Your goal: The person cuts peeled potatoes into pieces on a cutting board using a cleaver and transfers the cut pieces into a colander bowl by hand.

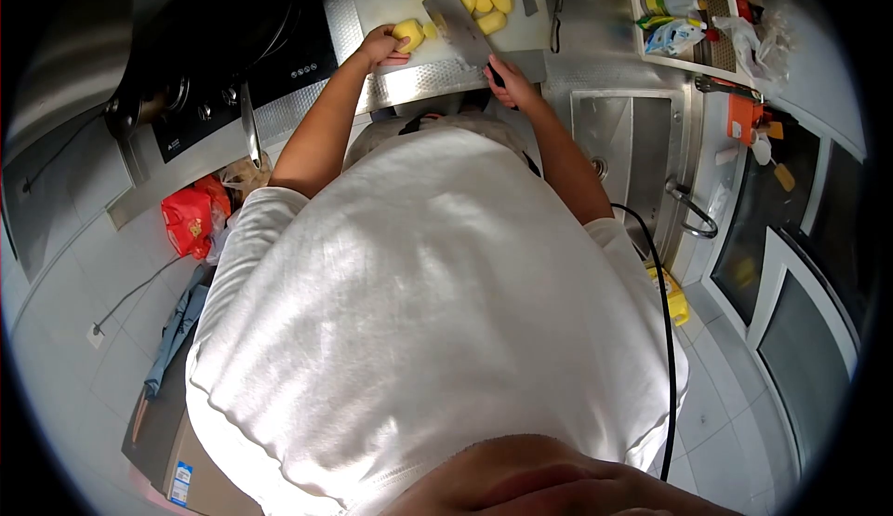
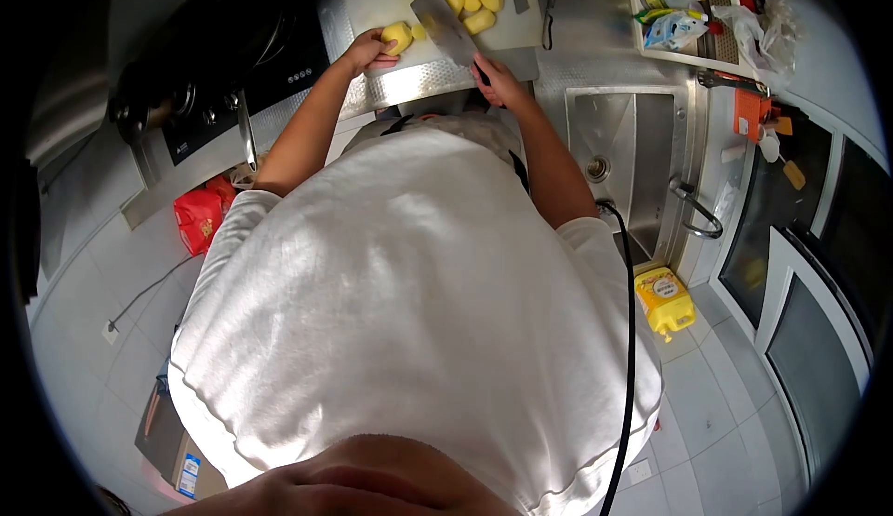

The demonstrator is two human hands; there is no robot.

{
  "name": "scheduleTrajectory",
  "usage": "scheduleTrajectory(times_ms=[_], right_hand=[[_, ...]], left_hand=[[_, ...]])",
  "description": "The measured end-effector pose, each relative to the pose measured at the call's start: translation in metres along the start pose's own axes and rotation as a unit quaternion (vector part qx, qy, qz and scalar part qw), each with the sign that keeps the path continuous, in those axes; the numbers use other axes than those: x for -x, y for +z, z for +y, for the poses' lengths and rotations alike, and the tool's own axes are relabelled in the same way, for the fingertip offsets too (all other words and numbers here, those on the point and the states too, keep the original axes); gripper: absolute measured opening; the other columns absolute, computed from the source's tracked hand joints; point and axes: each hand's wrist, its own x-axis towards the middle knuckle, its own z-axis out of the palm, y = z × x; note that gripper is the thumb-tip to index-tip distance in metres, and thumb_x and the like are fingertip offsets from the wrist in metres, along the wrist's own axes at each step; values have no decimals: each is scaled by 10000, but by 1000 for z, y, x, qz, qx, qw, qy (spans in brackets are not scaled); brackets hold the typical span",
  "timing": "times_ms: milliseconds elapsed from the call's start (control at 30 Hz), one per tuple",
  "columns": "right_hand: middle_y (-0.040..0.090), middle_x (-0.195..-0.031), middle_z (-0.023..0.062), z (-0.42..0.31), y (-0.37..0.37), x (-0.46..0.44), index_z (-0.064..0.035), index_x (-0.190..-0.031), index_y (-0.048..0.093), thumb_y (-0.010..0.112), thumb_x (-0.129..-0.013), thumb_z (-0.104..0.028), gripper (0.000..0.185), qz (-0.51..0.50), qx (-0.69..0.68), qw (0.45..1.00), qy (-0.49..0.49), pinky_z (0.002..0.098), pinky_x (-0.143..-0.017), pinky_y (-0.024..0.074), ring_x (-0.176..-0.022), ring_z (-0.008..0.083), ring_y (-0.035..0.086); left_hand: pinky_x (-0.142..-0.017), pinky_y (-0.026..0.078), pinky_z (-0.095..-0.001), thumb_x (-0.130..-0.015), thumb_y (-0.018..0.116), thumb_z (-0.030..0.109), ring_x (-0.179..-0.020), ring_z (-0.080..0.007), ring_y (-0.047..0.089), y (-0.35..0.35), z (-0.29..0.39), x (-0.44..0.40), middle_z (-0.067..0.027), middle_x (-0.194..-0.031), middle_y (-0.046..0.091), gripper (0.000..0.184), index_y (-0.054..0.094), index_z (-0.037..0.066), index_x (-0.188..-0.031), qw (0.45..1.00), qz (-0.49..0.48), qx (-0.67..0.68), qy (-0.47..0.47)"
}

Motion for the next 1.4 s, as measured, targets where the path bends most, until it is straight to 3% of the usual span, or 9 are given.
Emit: scheduleTrajectory(times_ms=[100,167,267,533,800,867,1000,1267,1400], right_hand=[[378,-551,-35,5,2,5,-142,-941,545,499,-1024,-650,516,4,-1,1000,-28,271,-362,212,-380,80,284],[375,-545,-31,7,7,5,-147,-933,540,486,-1027,-654,518,26,9,999,-42,278,-361,214,-376,83,285],[372,-538,-30,13,10,7,-141,-918,539,481,-1040,-632,510,61,8,996,-60,282,-357,215,-371,86,283],[359,-543,-36,18,18,14,-136,-898,529,493,-1053,-590,481,66,2,995,-76,279,-378,214,-400,78,282],[388,-553,-32,17,24,23,-128,-889,532,502,-1065,-546,454,63,-30,994,-84,281,-378,225,-405,73,292],[415,-570,-22,13,26,27,-125,-870,546,517,-1061,-542,459,82,-1,992,-98,270,-393,247,-419,73,326],[471,-601,-15,16,38,21,-102,-851,567,531,-1057,-534,481,121,70,983,-119,268,-438,334,-472,75,425],[683,-825,245,-16,93,41,-30,-949,636,577,-1013,-524,501,226,366,886,-174,498,-735,533,-788,476,653],[693,-830,246,-13,103,35,-30,-936,638,577,-1008,-533,511,232,421,851,-209,532,-747,527,-829,481,660]], left_hand=[[-890,634,-422,-939,752,203,-990,-291,723,9,0,10,-130,-1360,598,600,494,123,-1475,991,82,-93,52],[-1046,536,-475,-891,719,292,-1226,-407,599,18,-7,16,-178,-1458,498,651,496,186,-1493,850,264,-393,231],[-1131,438,-488,-833,680,338,-1357,-473,439,45,-5,42,-195,-1486,444,666,523,270,-1477,798,252,-438,329],[-1002,509,-521,-936,674,343,-1278,-375,518,44,-2,12,-116,-1373,547,354,672,270,-1282,688,248,-595,332],[-967,500,-527,-930,687,383,-1214,-341,550,48,16,15,-137,-1264,598,336,707,119,-1138,768,273,-467,343],[-1003,498,-527,-866,758,409,-1240,-365,529,54,16,22,-178,-1272,578,456,667,172,-1245,740,386,-469,290],[-1028,511,-451,-782,851,356,-1188,-387,588,24,-8,22,-191,-1257,592,621,623,160,-1325,816,269,-366,356],[-1015,521,-407,-790,864,287,-1097,-332,659,24,-33,30,-185,-1188,657,563,663,98,-1281,840,283,-287,362],[-929,558,-393,-789,896,269,-983,-319,703,23,-34,26,-181,-1097,705,546,649,-3,-1193,888,261,-176,334]])
